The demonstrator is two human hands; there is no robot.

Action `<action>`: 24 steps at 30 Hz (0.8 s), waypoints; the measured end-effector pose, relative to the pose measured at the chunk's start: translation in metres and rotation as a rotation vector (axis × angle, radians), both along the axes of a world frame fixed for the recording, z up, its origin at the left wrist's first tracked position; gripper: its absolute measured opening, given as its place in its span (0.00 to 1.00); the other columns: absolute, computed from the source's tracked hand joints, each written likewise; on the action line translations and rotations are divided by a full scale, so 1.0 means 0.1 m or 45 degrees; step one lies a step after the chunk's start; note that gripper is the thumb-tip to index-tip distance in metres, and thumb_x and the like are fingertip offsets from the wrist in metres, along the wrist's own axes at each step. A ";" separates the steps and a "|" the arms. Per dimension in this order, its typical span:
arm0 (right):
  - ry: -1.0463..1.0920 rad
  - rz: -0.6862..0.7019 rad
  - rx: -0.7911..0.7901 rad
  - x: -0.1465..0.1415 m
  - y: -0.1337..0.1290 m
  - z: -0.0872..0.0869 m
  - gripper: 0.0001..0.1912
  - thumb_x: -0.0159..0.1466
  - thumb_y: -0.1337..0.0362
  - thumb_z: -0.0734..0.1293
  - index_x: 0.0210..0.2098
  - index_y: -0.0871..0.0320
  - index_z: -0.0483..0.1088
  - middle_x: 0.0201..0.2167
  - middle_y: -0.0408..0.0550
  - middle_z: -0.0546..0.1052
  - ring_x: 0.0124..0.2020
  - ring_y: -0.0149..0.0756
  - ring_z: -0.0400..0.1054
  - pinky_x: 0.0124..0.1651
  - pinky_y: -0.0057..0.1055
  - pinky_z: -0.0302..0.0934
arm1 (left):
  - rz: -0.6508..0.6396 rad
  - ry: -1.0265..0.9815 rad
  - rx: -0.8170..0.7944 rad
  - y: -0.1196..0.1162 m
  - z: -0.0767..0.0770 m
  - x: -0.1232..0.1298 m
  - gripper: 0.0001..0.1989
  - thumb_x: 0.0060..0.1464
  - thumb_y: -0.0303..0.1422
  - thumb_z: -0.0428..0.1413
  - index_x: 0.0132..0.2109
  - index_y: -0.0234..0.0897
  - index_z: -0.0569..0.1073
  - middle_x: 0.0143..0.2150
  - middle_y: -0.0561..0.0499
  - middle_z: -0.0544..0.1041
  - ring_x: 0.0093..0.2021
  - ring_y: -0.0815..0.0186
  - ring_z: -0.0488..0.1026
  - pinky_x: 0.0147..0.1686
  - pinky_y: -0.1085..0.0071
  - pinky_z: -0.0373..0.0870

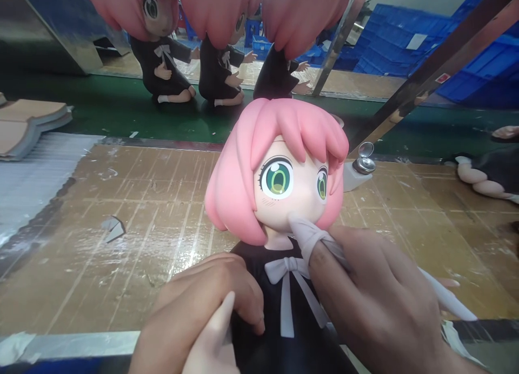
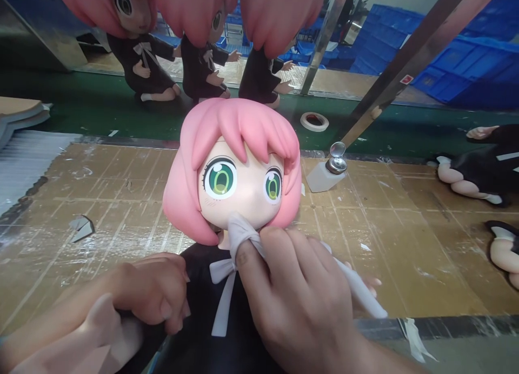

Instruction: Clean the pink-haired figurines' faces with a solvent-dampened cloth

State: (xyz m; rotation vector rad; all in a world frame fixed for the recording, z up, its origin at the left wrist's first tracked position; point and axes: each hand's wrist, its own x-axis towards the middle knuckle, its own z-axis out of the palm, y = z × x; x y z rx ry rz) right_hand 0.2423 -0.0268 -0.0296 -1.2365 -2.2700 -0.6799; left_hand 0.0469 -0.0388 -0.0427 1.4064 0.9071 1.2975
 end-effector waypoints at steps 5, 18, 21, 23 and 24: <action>-0.001 0.004 0.035 -0.01 0.01 0.00 0.07 0.69 0.75 0.63 0.37 0.62 0.72 0.25 0.49 0.68 0.27 0.38 0.56 0.31 0.37 0.45 | 0.013 0.052 0.030 0.01 0.03 0.00 0.17 0.68 0.44 0.53 0.31 0.41 0.70 0.25 0.58 0.75 0.24 0.68 0.70 0.39 0.65 0.70; 0.028 -0.068 0.037 0.03 -0.04 -0.07 0.07 0.68 0.77 0.63 0.38 0.64 0.73 0.26 0.50 0.67 0.29 0.39 0.57 0.30 0.36 0.46 | 0.015 0.100 0.127 0.02 0.00 0.01 0.16 0.70 0.41 0.49 0.33 0.42 0.70 0.24 0.57 0.75 0.25 0.67 0.70 0.39 0.65 0.69; 0.043 -0.062 0.024 0.03 -0.05 -0.08 0.07 0.68 0.77 0.63 0.37 0.64 0.73 0.25 0.50 0.67 0.29 0.38 0.56 0.30 0.36 0.46 | -0.026 0.113 0.127 0.02 -0.04 -0.02 0.15 0.68 0.44 0.51 0.34 0.42 0.70 0.25 0.57 0.76 0.23 0.68 0.70 0.36 0.66 0.69; 0.057 -0.046 0.024 0.00 -0.04 -0.07 0.08 0.69 0.76 0.63 0.36 0.63 0.73 0.25 0.49 0.67 0.28 0.38 0.56 0.30 0.36 0.46 | -0.041 0.104 0.088 0.02 -0.06 -0.05 0.15 0.68 0.44 0.52 0.33 0.43 0.70 0.25 0.57 0.77 0.23 0.68 0.70 0.35 0.67 0.69; 0.060 -0.041 0.031 -0.02 -0.03 -0.07 0.08 0.69 0.76 0.63 0.37 0.63 0.73 0.25 0.49 0.67 0.28 0.39 0.57 0.30 0.37 0.45 | -0.050 0.094 0.065 0.03 -0.07 -0.06 0.16 0.68 0.43 0.52 0.32 0.43 0.70 0.25 0.57 0.77 0.23 0.68 0.71 0.34 0.67 0.69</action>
